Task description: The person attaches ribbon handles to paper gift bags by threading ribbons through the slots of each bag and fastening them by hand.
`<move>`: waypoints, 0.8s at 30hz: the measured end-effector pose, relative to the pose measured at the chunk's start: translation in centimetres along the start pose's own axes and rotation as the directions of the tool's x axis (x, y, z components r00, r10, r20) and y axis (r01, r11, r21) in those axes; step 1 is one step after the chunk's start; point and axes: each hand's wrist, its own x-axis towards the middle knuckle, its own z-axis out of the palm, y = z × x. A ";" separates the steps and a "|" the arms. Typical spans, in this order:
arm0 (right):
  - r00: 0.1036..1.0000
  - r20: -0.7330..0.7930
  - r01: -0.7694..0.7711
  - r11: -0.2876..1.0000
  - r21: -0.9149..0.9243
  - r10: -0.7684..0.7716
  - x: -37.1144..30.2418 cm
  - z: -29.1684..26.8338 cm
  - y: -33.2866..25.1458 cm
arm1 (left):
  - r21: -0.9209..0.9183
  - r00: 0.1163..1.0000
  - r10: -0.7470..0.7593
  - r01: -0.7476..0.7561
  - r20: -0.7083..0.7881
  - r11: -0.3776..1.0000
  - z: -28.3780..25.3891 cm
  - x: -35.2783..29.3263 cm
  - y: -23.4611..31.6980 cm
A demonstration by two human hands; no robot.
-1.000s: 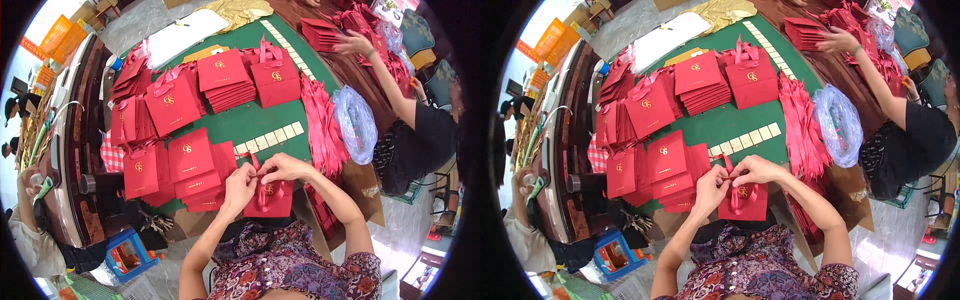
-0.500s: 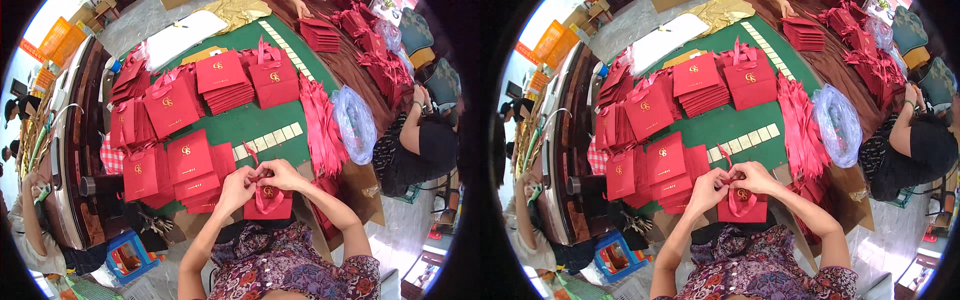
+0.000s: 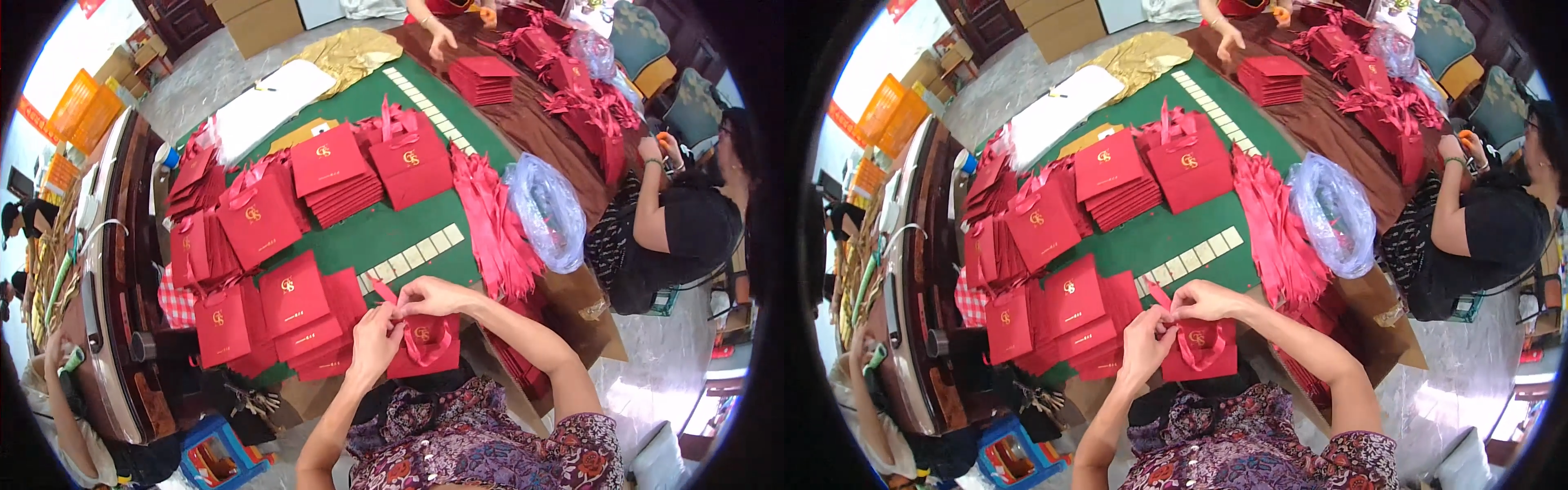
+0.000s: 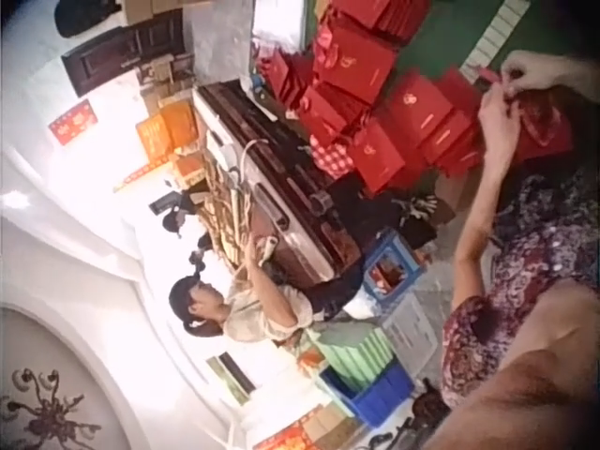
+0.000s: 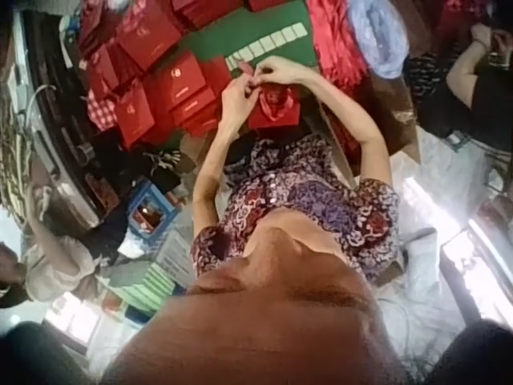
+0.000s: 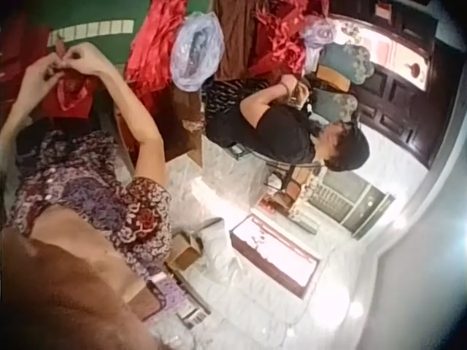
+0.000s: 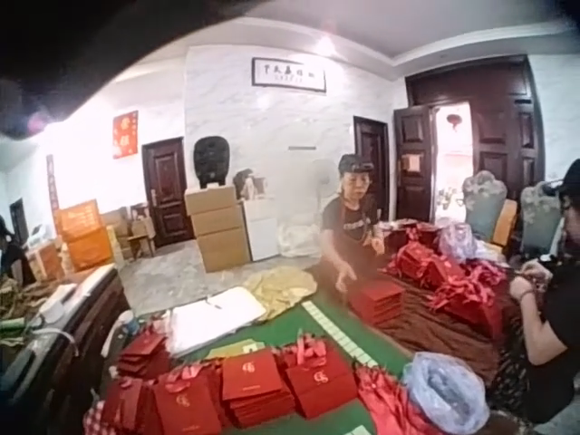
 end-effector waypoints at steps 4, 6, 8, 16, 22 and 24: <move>0.959 -0.278 -0.069 0.997 -0.035 0.056 0.5 1.6 0.3 | 0.032 0.995 -0.085 0.083 0.047 0.996 -0.4 0.5 -0.3; 0.901 -0.429 -0.091 0.995 -0.043 0.064 0.6 1.1 0.3 | 0.015 0.982 -0.172 0.172 0.078 0.985 -0.4 0.7 0.0; 0.901 -0.424 -0.061 0.994 0.086 0.092 0.5 0.6 0.1 | 0.062 0.984 -0.172 0.170 0.036 0.984 -0.1 1.2 -0.2; 0.778 -0.623 -0.151 0.938 -0.312 -0.082 -2.0 -2.0 1.0 | 0.292 0.975 -0.222 0.210 0.008 0.933 0.7 2.8 -0.3; 0.785 -0.613 -0.249 0.863 -0.440 -0.086 -1.5 0.4 0.4 | 0.391 0.979 -0.199 0.202 -0.049 0.898 1.5 3.7 -0.9; 0.781 -0.617 -0.228 0.878 -0.421 -0.093 -1.4 0.8 0.2 | 0.350 0.982 -0.155 0.183 -0.107 0.919 2.2 3.7 -1.6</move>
